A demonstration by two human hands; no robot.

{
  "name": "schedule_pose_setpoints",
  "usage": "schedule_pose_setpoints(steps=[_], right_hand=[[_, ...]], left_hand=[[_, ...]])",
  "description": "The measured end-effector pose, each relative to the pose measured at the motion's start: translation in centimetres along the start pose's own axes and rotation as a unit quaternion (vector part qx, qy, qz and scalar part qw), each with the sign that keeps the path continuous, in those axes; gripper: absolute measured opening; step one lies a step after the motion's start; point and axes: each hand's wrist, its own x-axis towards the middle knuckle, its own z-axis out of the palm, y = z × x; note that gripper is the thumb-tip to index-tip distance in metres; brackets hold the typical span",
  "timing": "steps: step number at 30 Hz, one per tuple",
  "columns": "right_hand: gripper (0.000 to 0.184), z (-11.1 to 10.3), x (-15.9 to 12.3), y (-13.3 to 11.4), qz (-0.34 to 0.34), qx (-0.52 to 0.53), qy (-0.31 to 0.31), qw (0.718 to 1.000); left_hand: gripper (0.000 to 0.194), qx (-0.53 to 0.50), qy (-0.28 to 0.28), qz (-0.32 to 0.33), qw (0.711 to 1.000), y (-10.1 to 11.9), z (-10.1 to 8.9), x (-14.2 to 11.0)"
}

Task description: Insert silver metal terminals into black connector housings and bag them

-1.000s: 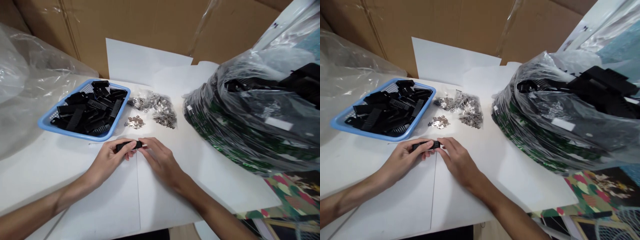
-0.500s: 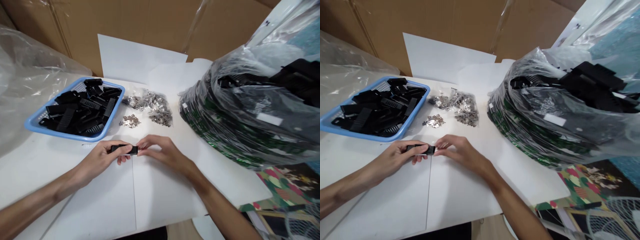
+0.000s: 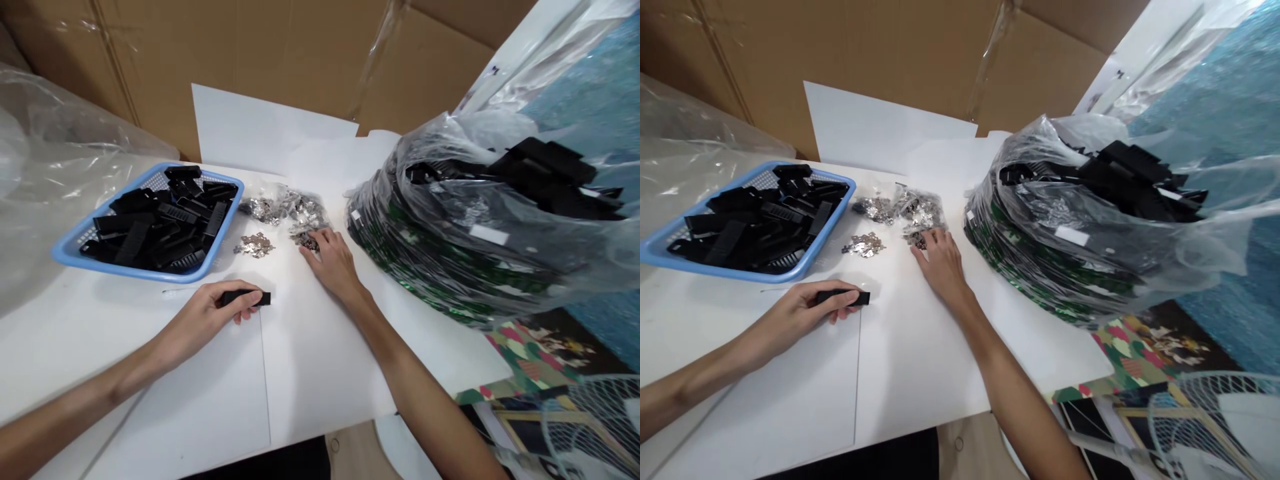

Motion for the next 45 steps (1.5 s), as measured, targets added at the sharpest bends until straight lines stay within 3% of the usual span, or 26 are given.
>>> schedule_pose_setpoints(steps=[9,20,28,33,36,41,45], right_hand=[[0.049,0.9,0.3,0.0,0.002,0.069,0.002,0.998],[0.048,1.6,0.7,-0.5,0.007,0.061,-0.026,0.998],[0.027,-0.4,-1.4,-2.8,-0.006,0.097,-0.007,0.995],[0.037,-0.7,-0.7,-2.0,0.024,0.110,0.004,0.994],[0.044,0.1,0.1,-1.8,0.016,0.108,-0.021,0.994],[0.033,-0.3,0.1,-2.0,-0.017,0.134,-0.035,0.990],[0.029,-1.9,-0.3,-0.8,0.040,0.207,0.017,0.977]], left_hand=[[0.039,0.022,0.007,0.013,1.000,-0.2,-0.1,-0.1],[0.040,0.030,0.012,0.024,0.999,-0.3,0.2,0.0],[0.038,0.015,0.016,0.026,0.999,-0.5,0.3,0.0],[0.038,0.010,0.024,0.035,0.999,-0.6,0.6,-0.1],[0.037,0.016,0.021,0.033,0.999,-0.6,0.6,-0.1],[0.036,0.023,0.023,0.038,0.999,-0.6,0.7,-0.1],[0.037,0.024,0.023,0.032,0.999,-0.6,0.7,-0.2]])
